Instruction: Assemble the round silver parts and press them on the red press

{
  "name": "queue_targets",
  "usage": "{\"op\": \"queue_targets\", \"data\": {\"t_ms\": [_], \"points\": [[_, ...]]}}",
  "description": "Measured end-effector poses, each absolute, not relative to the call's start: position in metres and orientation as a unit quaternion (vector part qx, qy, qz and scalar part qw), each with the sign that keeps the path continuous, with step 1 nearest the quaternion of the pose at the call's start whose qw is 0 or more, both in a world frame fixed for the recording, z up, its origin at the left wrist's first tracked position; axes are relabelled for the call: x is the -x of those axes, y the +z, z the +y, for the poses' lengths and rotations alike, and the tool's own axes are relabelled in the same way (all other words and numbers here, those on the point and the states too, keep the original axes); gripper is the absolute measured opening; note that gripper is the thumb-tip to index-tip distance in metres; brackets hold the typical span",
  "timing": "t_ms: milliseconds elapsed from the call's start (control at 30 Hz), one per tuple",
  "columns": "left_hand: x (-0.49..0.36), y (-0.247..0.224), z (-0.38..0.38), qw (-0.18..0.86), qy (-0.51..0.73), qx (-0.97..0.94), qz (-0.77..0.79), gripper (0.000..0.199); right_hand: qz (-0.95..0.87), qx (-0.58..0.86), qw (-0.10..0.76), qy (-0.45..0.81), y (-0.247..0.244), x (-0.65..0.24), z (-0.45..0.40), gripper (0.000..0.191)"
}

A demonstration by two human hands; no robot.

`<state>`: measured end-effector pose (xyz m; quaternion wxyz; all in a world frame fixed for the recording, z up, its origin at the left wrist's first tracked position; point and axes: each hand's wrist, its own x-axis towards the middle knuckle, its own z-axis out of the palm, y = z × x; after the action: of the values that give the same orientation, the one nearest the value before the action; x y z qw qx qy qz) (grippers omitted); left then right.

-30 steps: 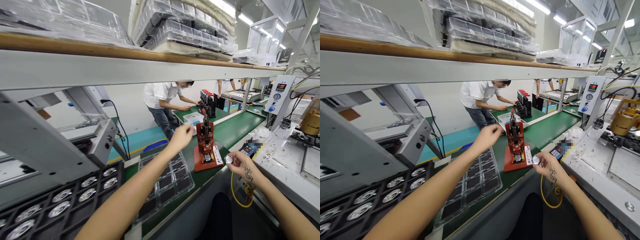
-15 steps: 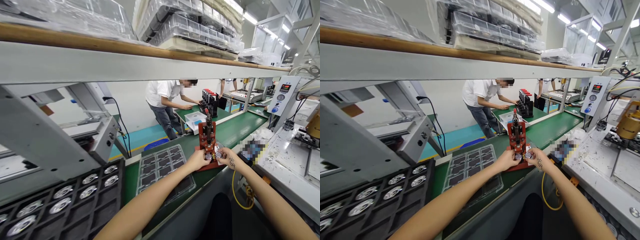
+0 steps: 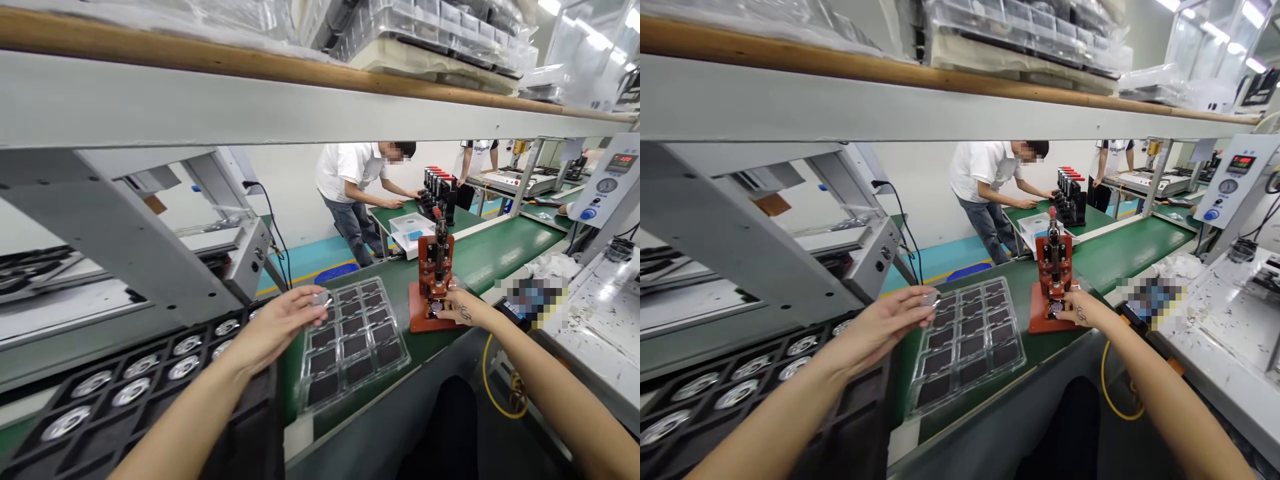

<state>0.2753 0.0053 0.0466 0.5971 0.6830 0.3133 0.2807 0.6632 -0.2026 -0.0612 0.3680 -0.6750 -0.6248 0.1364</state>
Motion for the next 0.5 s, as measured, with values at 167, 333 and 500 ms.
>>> {"op": "queue_targets", "data": {"t_ms": [167,333,500], "points": [[-0.187,0.059,0.012,0.466,0.356,-0.689,0.426,0.065,-0.568,0.694,0.434,0.081,-0.007,-0.694,-0.209,0.057],[-0.134,0.048,0.027,0.254,0.256,-0.792,0.493,0.067,-0.505,0.662,0.549,0.072,0.084,-0.709,-0.147,0.072],[-0.133,0.006,0.042,0.161,0.195,-0.826,0.505,0.027,-0.529,0.544,0.652,0.003,0.152,-0.639,-0.147,0.067]]}}
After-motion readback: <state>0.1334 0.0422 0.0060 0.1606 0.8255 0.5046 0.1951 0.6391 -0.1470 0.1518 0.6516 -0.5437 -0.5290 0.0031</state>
